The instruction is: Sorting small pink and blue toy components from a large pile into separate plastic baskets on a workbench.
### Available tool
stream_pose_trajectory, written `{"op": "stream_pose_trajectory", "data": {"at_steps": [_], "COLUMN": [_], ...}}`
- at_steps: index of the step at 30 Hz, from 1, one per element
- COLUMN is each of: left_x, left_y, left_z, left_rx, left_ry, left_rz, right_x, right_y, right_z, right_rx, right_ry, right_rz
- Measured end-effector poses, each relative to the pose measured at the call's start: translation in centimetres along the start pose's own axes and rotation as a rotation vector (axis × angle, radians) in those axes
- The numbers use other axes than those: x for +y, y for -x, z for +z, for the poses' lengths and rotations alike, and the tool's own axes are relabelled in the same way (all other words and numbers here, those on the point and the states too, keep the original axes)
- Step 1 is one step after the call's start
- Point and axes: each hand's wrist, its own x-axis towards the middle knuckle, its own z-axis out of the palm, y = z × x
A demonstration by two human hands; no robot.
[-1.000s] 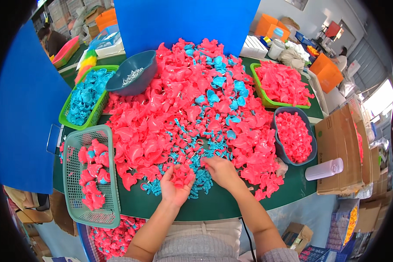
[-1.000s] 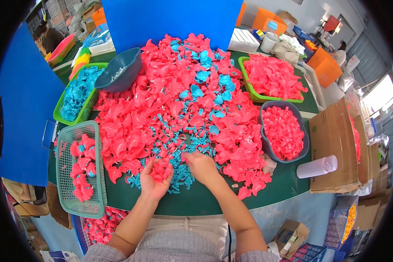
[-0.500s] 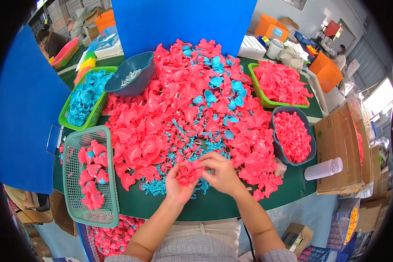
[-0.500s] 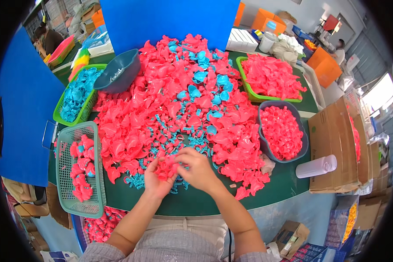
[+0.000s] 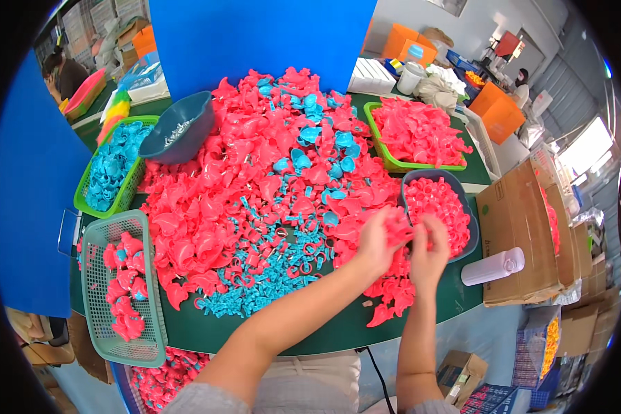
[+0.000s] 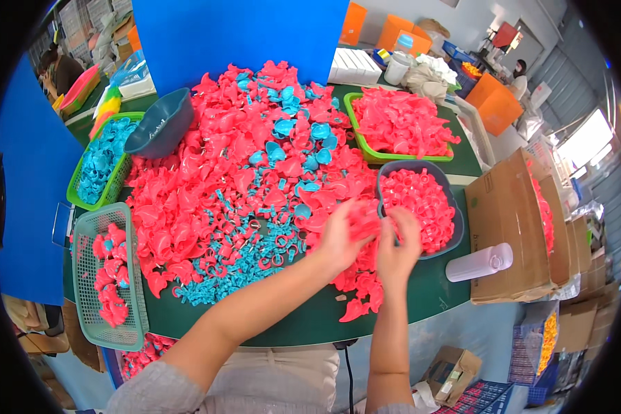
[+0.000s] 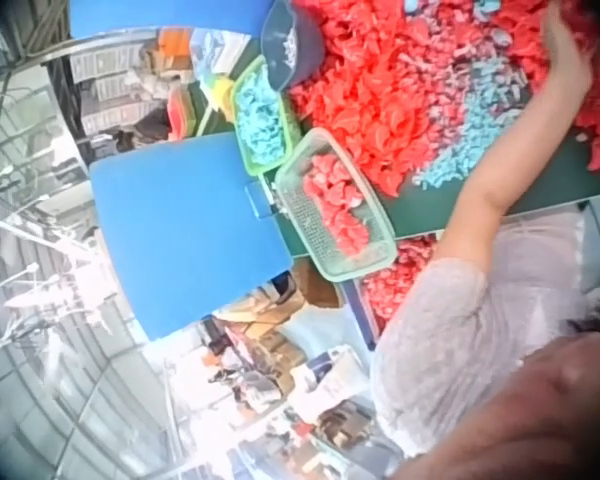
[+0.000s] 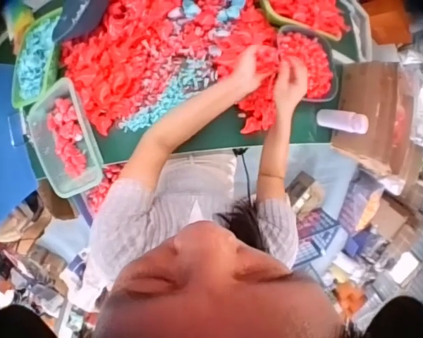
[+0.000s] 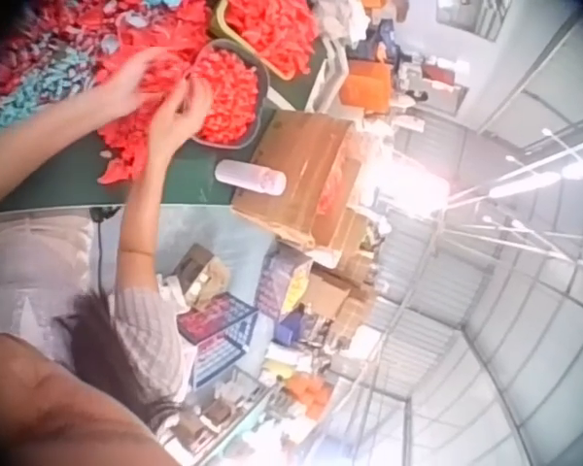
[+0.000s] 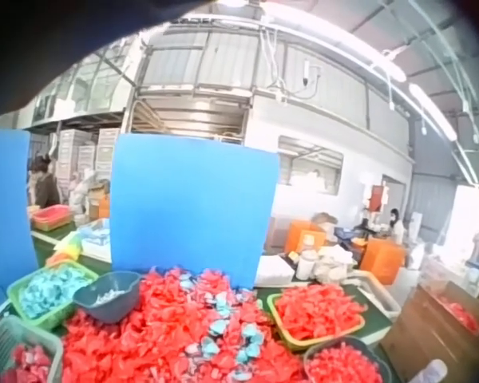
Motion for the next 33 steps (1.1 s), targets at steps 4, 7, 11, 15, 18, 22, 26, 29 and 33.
{"op": "stream_pose_trajectory", "data": {"at_steps": [4,7,11,15,18,22,26,29,33], "left_x": [-4.0,-4.8,-3.9,-3.0,-2.0,7.9,14.4,15.1,14.2], "left_y": [-7.7,-10.6,-10.6,-5.6,-4.0,2.5,7.3,8.4,8.0], "left_z": [5.1,6.3,5.2,4.0,-2.6,-8.8,-13.3,-14.9,-16.1], "left_rx": [-0.02,0.098,-0.096,-0.099,-0.17,0.08,0.424,0.38,0.322], "left_ry": [-0.155,-0.532,-0.797,-0.957,-0.873,-1.591,-2.169,-2.206,-2.18], "left_rz": [-0.025,-0.034,0.092,0.306,0.541,1.232,1.032,0.808,0.921], "right_x": [8.1,13.2,13.4,14.0,13.0,8.1,0.6,-0.6,-0.5], "right_y": [-4.1,-5.4,-7.3,-10.6,-12.0,-8.7,0.3,5.1,7.0], "right_z": [-4.1,-4.8,-3.6,-2.9,-1.6,0.9,6.0,10.2,12.7], "right_rx": [-0.013,-0.206,-0.381,-0.425,-0.47,-0.197,-0.531,-0.596,-0.651], "right_ry": [0.397,0.647,0.827,0.917,0.875,0.607,0.122,0.188,0.389], "right_rz": [0.019,0.0,0.115,0.172,0.194,-0.241,-0.571,-0.654,-0.535]}}
